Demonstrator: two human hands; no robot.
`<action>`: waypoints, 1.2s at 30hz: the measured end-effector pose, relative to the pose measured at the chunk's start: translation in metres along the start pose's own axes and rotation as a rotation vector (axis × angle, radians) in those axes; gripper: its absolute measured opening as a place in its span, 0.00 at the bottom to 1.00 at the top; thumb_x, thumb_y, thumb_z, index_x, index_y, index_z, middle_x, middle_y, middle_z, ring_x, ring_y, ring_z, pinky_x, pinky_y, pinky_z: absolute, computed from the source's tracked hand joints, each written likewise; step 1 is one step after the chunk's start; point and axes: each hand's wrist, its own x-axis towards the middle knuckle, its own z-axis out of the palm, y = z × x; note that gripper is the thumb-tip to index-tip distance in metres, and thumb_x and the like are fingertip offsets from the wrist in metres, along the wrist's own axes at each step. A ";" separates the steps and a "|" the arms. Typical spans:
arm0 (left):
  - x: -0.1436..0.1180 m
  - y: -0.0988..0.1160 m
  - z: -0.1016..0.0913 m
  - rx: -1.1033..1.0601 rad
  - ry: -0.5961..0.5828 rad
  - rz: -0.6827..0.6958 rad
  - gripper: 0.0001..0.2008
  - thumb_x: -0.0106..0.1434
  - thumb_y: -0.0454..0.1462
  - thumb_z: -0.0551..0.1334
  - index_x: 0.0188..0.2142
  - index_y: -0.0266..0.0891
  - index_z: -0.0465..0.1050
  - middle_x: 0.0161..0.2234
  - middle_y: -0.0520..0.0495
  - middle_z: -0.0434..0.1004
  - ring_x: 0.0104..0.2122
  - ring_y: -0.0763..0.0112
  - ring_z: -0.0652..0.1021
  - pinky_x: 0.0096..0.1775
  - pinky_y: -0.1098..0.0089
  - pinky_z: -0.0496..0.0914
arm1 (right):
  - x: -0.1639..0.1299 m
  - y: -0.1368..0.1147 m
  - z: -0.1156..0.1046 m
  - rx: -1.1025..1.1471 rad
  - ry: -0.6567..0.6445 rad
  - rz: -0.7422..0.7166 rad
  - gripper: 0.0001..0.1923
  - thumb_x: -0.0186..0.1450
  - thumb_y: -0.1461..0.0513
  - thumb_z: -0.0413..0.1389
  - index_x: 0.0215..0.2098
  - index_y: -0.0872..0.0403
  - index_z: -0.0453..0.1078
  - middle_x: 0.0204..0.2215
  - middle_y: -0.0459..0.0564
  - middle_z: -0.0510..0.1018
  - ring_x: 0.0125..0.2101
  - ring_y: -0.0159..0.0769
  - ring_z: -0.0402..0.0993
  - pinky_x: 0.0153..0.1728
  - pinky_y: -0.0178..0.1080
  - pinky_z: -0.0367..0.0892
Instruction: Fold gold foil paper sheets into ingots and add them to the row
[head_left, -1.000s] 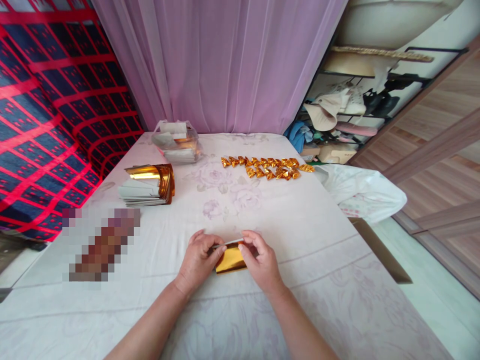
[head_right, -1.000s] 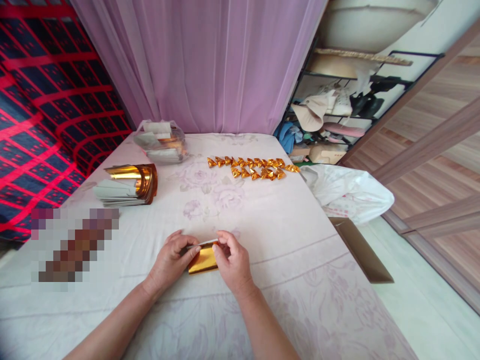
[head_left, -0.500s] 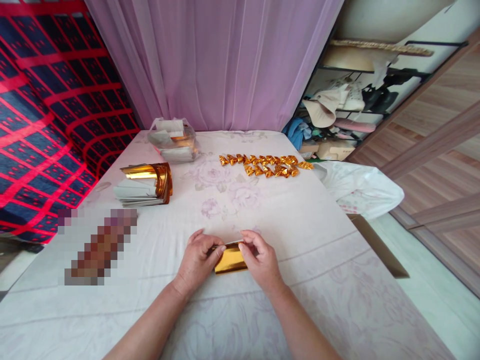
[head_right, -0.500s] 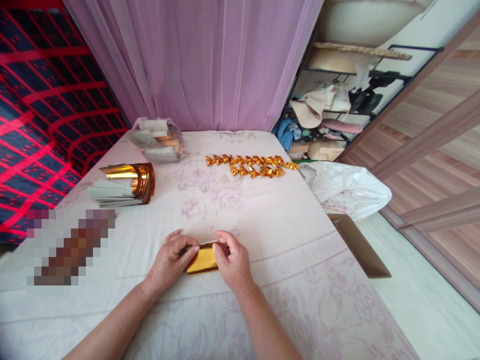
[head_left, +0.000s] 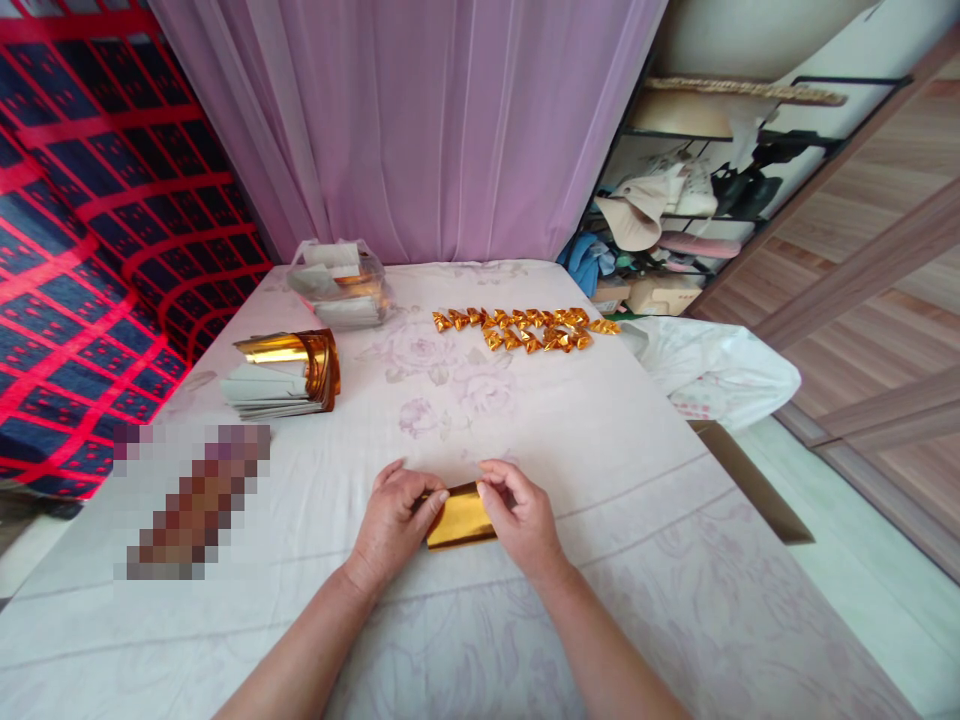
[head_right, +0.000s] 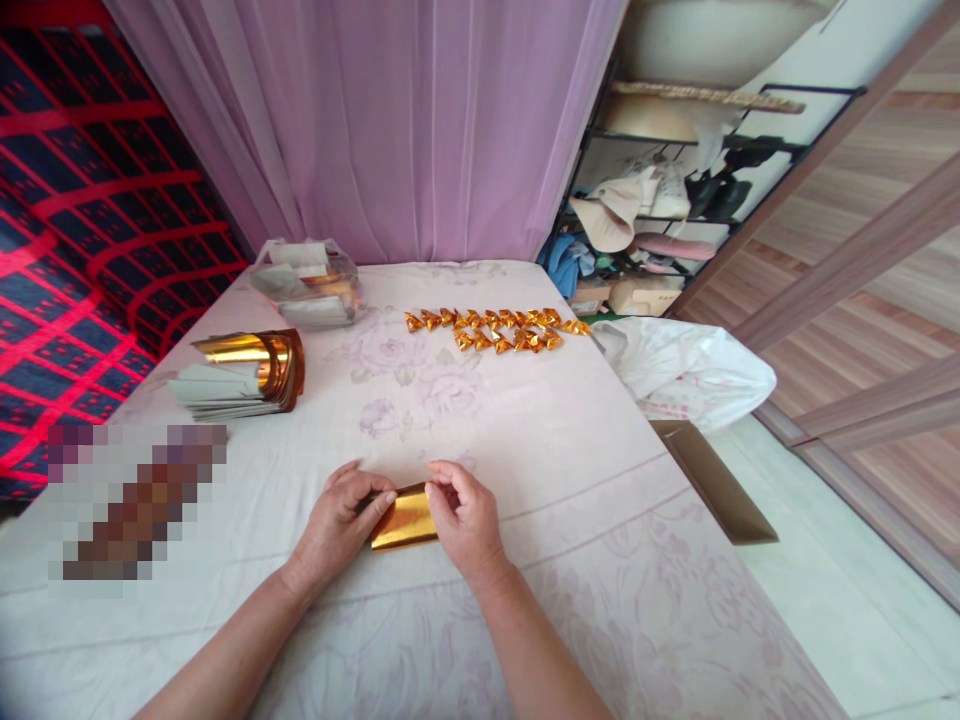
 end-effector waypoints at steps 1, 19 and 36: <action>0.000 0.000 0.000 0.001 0.002 0.002 0.08 0.65 0.40 0.58 0.32 0.44 0.74 0.28 0.55 0.78 0.30 0.70 0.77 0.58 0.50 0.59 | 0.000 0.000 0.000 -0.001 0.000 -0.004 0.10 0.64 0.60 0.53 0.42 0.52 0.73 0.29 0.48 0.81 0.29 0.32 0.78 0.32 0.32 0.74; 0.000 0.006 0.001 0.053 -0.050 -0.020 0.08 0.65 0.38 0.58 0.30 0.44 0.73 0.27 0.55 0.79 0.31 0.70 0.77 0.58 0.51 0.59 | 0.001 0.006 -0.001 -0.207 -0.003 -0.078 0.09 0.62 0.62 0.52 0.37 0.51 0.74 0.30 0.49 0.80 0.32 0.35 0.77 0.35 0.36 0.73; 0.006 0.010 0.000 0.285 0.020 -0.036 0.07 0.64 0.39 0.60 0.30 0.43 0.72 0.28 0.49 0.78 0.33 0.62 0.75 0.42 0.59 0.65 | 0.006 0.012 0.006 -0.411 0.013 -0.077 0.07 0.60 0.65 0.53 0.34 0.50 0.72 0.26 0.46 0.77 0.31 0.37 0.73 0.36 0.37 0.66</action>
